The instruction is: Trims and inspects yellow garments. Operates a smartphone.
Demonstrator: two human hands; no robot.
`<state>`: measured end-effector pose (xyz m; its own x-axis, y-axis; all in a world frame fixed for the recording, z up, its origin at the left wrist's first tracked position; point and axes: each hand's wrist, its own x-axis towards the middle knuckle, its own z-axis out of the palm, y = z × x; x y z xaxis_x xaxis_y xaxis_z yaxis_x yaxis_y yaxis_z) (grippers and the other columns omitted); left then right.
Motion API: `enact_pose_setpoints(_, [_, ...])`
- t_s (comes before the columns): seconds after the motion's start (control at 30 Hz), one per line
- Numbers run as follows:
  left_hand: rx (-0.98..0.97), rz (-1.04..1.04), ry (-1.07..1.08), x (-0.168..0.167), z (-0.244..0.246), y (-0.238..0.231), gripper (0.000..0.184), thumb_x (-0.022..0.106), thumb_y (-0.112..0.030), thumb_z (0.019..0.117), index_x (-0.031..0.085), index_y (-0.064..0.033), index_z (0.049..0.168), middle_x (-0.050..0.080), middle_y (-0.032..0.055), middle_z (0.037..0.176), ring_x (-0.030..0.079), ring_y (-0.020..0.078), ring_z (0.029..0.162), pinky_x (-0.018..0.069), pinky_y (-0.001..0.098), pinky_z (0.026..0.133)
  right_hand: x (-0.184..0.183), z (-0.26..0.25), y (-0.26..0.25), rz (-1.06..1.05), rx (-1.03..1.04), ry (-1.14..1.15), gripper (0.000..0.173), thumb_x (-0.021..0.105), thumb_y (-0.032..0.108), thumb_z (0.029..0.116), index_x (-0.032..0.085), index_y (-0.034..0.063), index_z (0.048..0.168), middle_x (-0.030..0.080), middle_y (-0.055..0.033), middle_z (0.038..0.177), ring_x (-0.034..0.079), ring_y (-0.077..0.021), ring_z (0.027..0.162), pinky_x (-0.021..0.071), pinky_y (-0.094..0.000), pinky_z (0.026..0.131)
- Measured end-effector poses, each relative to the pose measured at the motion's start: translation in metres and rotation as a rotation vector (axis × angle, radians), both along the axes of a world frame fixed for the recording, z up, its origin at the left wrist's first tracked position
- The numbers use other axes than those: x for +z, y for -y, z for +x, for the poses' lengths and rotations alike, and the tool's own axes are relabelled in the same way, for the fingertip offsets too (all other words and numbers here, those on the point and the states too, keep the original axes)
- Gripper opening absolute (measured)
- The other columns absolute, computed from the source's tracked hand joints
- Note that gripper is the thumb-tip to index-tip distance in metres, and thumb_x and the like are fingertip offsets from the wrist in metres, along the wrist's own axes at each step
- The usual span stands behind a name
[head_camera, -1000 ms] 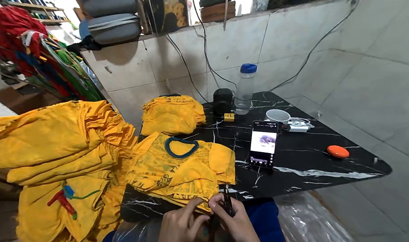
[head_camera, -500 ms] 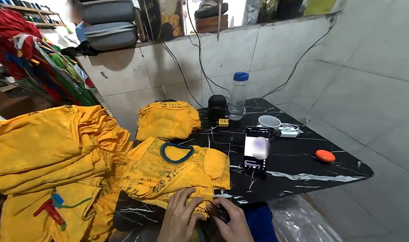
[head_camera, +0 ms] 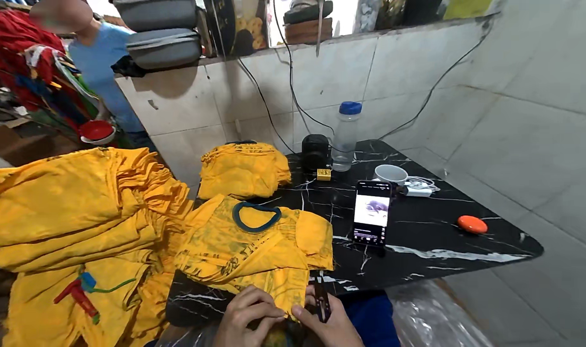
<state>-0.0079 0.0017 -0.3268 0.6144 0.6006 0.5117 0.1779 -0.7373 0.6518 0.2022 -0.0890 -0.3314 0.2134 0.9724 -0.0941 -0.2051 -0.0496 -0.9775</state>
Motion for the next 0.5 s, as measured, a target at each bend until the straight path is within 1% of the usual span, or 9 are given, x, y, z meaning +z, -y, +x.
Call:
enact_pose_setpoints(0.03, [0.044,0.045,-0.015,0.001,0.000,0.002,0.007,0.078,-0.020,0.0912,0.082,-0.0218,0.097,0.073,-0.0055,0.092,0.066,0.0079,0.093,0.0551,0.0257,0.085,0.000,0.000,0.001,0.011,-0.007,0.040,0.025,0.080,0.011,0.0879,0.069,0.0020,0.109,0.071,-0.0002,0.085,0.063,-0.0071,0.066,0.0546,-0.0248,0.060])
enact_pose_setpoints(0.1, [0.143,0.124,0.005,0.000,0.004,0.007,0.007,0.077,-0.022,0.0919,0.082,-0.0218,0.097,0.072,-0.0058,0.085,0.065,0.0070,0.085,0.0542,0.0262,0.081,-0.001,0.000,0.002,0.052,-0.028,0.175,0.017,0.079,0.015,0.0895,0.072,0.0037,0.099,0.069,0.0011,0.081,0.058,-0.0034,0.059,0.0513,-0.0217,0.056])
enact_pose_setpoints(0.13, [0.195,0.140,0.044,0.000,0.008,0.010,0.007,0.077,-0.021,0.0922,0.082,-0.0190,0.096,0.074,-0.0048,0.085,0.067,0.0068,0.084,0.0554,0.0270,0.082,-0.003,0.001,0.002,0.087,-0.037,0.239,0.014,0.078,0.015,0.0908,0.072,0.0041,0.096,0.068,0.0013,0.079,0.055,-0.0024,0.058,0.0488,-0.0207,0.055])
enact_pose_setpoints(0.2, [0.256,0.054,0.150,0.001,0.020,0.020,0.008,0.073,-0.013,0.0940,0.078,-0.0087,0.098,0.078,-0.0001,0.094,0.073,0.0073,0.091,0.0603,0.0272,0.089,-0.008,0.002,0.003,0.159,-0.054,0.340,0.013,0.074,0.017,0.0942,0.072,0.0042,0.093,0.068,0.0005,0.078,0.056,-0.0025,0.061,0.0481,-0.0212,0.057])
enact_pose_setpoints(0.27, [0.212,-0.174,0.288,0.006,0.032,0.030,0.008,0.066,-0.004,0.0963,0.069,-0.0002,0.102,0.075,0.0031,0.097,0.073,0.0072,0.089,0.0624,0.0254,0.085,-0.010,0.004,0.004,0.192,-0.063,0.411,0.015,0.070,0.018,0.0968,0.072,0.0033,0.093,0.068,-0.0014,0.080,0.059,-0.0042,0.066,0.0505,-0.0226,0.062])
enact_pose_setpoints(0.33, [0.142,-0.403,0.422,0.009,0.042,0.037,0.011,0.063,-0.002,0.0981,0.058,-0.0020,0.108,0.074,0.0022,0.096,0.072,0.0086,0.085,0.0614,0.0266,0.078,-0.009,0.005,0.005,0.203,-0.106,0.469,0.016,0.066,0.017,0.0991,0.072,0.0020,0.096,0.069,-0.0043,0.085,0.063,-0.0065,0.075,0.0536,-0.0247,0.069])
enact_pose_setpoints(0.37, [0.129,-0.474,0.479,0.010,0.046,0.040,0.016,0.065,0.001,0.0964,0.054,-0.0035,0.108,0.076,0.0044,0.096,0.075,0.0135,0.085,0.0638,0.0310,0.079,-0.007,0.005,0.006,0.215,-0.138,0.493,0.017,0.064,0.016,0.1005,0.072,0.0015,0.099,0.069,-0.0059,0.090,0.065,-0.0078,0.081,0.0554,-0.0254,0.074])
enact_pose_setpoints(0.43, [0.173,-0.510,0.537,0.012,0.053,0.046,0.025,0.070,0.006,0.0909,0.053,-0.0041,0.107,0.076,0.0072,0.093,0.077,0.0185,0.082,0.0657,0.0346,0.077,-0.004,0.006,0.006,0.247,-0.184,0.507,0.019,0.059,0.017,0.1035,0.071,0.0021,0.105,0.070,-0.0070,0.098,0.067,-0.0094,0.091,0.0566,-0.0263,0.081])
enact_pose_setpoints(0.5, [0.210,-0.494,0.553,0.012,0.056,0.049,0.025,0.071,0.008,0.0882,0.055,-0.0035,0.104,0.076,0.0080,0.090,0.076,0.0190,0.080,0.0657,0.0340,0.075,-0.003,0.006,0.005,0.286,-0.168,0.464,0.023,0.056,0.019,0.1060,0.071,0.0021,0.106,0.071,-0.0054,0.097,0.067,-0.0084,0.090,0.0572,-0.0263,0.081])
